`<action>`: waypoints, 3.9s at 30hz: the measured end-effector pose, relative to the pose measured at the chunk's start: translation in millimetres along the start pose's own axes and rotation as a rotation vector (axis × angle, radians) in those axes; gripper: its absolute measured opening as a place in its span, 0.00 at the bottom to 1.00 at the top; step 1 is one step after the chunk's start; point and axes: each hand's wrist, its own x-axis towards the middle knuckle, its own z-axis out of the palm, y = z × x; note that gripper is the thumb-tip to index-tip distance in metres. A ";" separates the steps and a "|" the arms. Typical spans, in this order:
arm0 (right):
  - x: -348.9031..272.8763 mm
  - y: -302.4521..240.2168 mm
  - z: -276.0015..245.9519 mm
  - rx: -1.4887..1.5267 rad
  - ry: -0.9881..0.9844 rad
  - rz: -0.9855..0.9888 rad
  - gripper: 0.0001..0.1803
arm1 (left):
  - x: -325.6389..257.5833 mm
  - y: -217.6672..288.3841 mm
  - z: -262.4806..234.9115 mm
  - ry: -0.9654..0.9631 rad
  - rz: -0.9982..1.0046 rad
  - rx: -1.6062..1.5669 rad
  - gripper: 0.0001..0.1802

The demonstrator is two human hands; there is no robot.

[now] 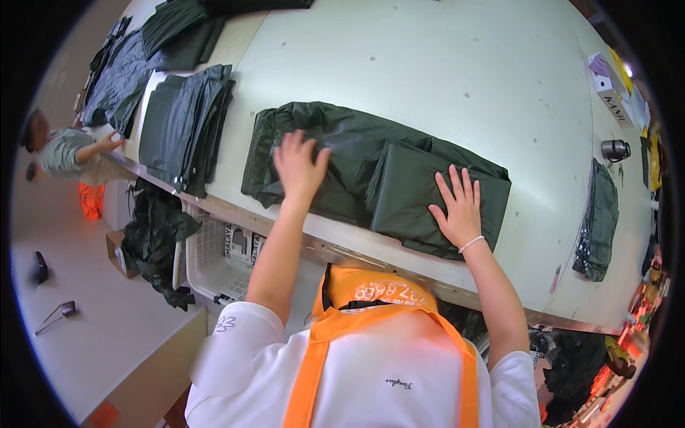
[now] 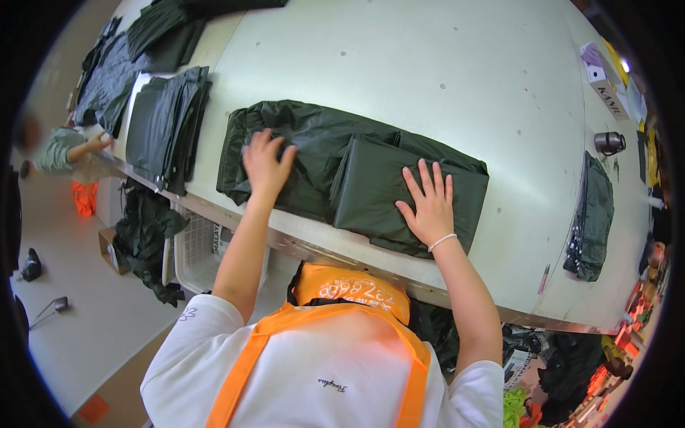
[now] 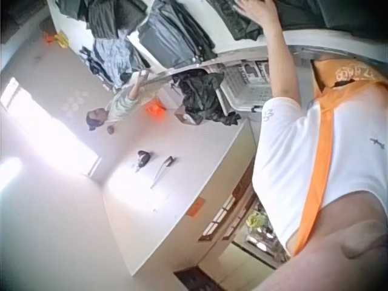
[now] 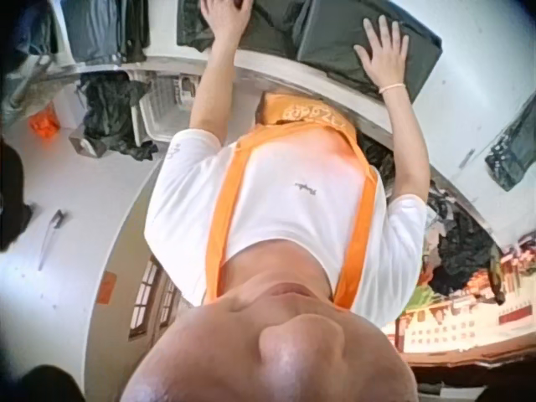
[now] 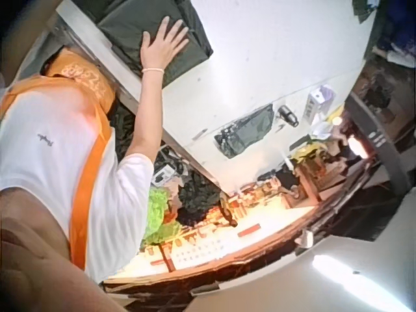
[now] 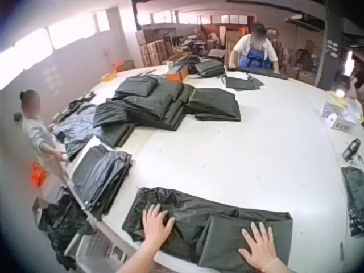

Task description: The person folds a dark green jacket on a white table, smoothing and aligning the fabric, then folds it into a compact rectangle and places it into a white plastic basket. The person then unfolds another jacket and begins folding it again.

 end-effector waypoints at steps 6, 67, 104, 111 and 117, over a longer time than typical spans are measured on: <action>0.6 -39.6 -35.1 0.082 -0.032 -0.195 0.36 | -93.3 -35.1 -8.6 0.581 -0.931 -0.538 0.47; -50.4 -40.1 20.6 0.016 -0.091 0.349 0.43 | -101.5 149.1 -6.2 -0.356 0.450 -0.337 0.42; -18.0 -114.9 21.8 0.279 0.033 0.503 0.35 | -98.6 80.1 -24.4 -0.514 -0.155 -0.413 0.32; 123.6 -218.7 -30.5 0.016 -0.358 0.599 0.56 | -32.6 45.9 -1.5 -0.513 -0.210 -0.492 0.15; 185.2 -231.5 0.7 -0.351 -0.495 0.606 0.47 | -24.4 10.3 -7.1 -0.600 0.303 -0.558 0.25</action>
